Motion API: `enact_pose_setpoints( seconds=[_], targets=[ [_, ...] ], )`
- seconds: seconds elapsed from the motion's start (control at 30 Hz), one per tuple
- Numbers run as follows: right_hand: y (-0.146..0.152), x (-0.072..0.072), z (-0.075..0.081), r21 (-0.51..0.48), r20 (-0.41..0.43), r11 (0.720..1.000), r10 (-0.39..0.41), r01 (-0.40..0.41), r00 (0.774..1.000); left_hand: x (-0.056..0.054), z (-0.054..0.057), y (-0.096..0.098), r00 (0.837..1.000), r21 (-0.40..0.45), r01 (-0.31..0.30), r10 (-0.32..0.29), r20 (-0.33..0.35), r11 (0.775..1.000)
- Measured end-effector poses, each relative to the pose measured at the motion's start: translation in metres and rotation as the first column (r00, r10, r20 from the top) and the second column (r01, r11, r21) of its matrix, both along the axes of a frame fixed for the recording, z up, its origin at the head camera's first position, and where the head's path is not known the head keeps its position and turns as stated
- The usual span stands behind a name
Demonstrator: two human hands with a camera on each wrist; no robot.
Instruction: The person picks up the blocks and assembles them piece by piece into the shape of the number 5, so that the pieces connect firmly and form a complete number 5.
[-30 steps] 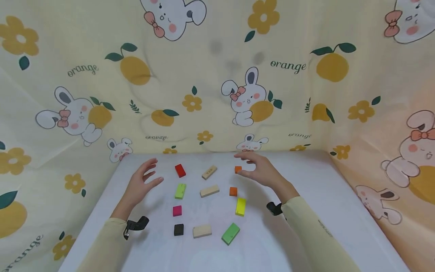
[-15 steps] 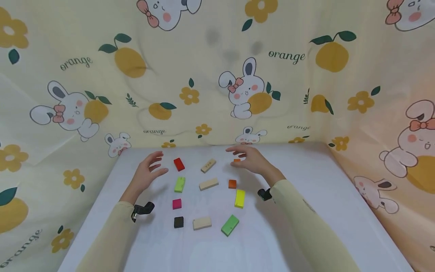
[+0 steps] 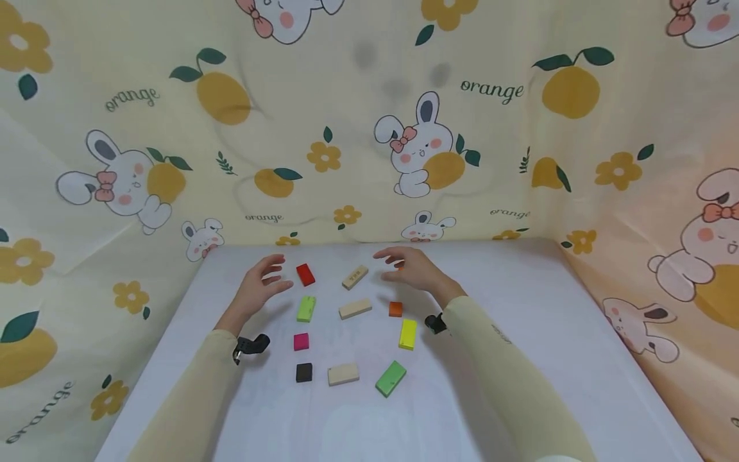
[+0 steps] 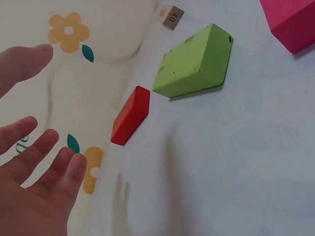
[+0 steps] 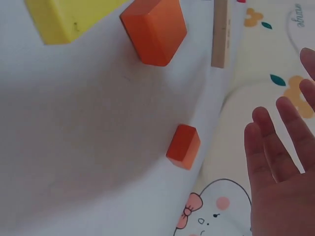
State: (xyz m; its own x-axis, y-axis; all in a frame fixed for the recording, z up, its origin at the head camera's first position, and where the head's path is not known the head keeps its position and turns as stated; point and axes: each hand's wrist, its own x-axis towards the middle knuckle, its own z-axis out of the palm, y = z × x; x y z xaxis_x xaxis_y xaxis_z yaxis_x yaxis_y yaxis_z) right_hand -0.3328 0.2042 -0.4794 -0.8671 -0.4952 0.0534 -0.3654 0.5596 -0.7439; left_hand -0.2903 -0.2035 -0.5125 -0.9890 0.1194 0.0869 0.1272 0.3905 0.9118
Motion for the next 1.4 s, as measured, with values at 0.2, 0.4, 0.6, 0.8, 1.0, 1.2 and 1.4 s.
enact_pose_setpoints(
  seconds=[0.2,0.4,0.6,0.8,1.0,1.2,1.4],
  targets=[
    [-0.011,-0.008,-0.009,-0.035,0.033,0.999,0.015,-0.014,0.999,-0.01,-0.009,0.005,1.0,-0.01,0.003,-0.002,0.027,1.0],
    [-0.022,-0.014,-0.013,-0.004,0.073,1.0,-0.008,0.008,0.997,-0.018,-0.016,0.007,0.999,-0.021,-0.01,0.011,0.046,1.0],
    [-0.029,-0.02,-0.023,-0.018,0.085,1.0,0.009,-0.007,0.996,-0.023,-0.024,0.007,0.995,-0.054,-0.028,0.033,0.093,0.998],
    [-0.037,-0.022,-0.032,-0.021,0.118,0.999,0.029,-0.027,0.993,-0.028,-0.034,0.009,0.994,-0.091,-0.019,0.029,0.109,0.996],
    [-0.043,-0.022,-0.037,0.02,0.166,1.0,-0.011,0.008,0.986,-0.031,-0.035,0.016,0.991,-0.12,-0.02,0.036,0.132,0.993],
    [-0.049,-0.026,-0.036,0.056,0.166,0.997,-0.056,0.047,0.985,-0.04,-0.036,0.025,0.986,-0.147,-0.057,0.079,0.146,0.987],
    [-0.055,-0.031,-0.037,0.055,0.162,0.997,-0.065,0.056,0.985,-0.044,-0.038,0.031,0.985,-0.138,-0.071,0.091,0.15,0.988]
  ],
)
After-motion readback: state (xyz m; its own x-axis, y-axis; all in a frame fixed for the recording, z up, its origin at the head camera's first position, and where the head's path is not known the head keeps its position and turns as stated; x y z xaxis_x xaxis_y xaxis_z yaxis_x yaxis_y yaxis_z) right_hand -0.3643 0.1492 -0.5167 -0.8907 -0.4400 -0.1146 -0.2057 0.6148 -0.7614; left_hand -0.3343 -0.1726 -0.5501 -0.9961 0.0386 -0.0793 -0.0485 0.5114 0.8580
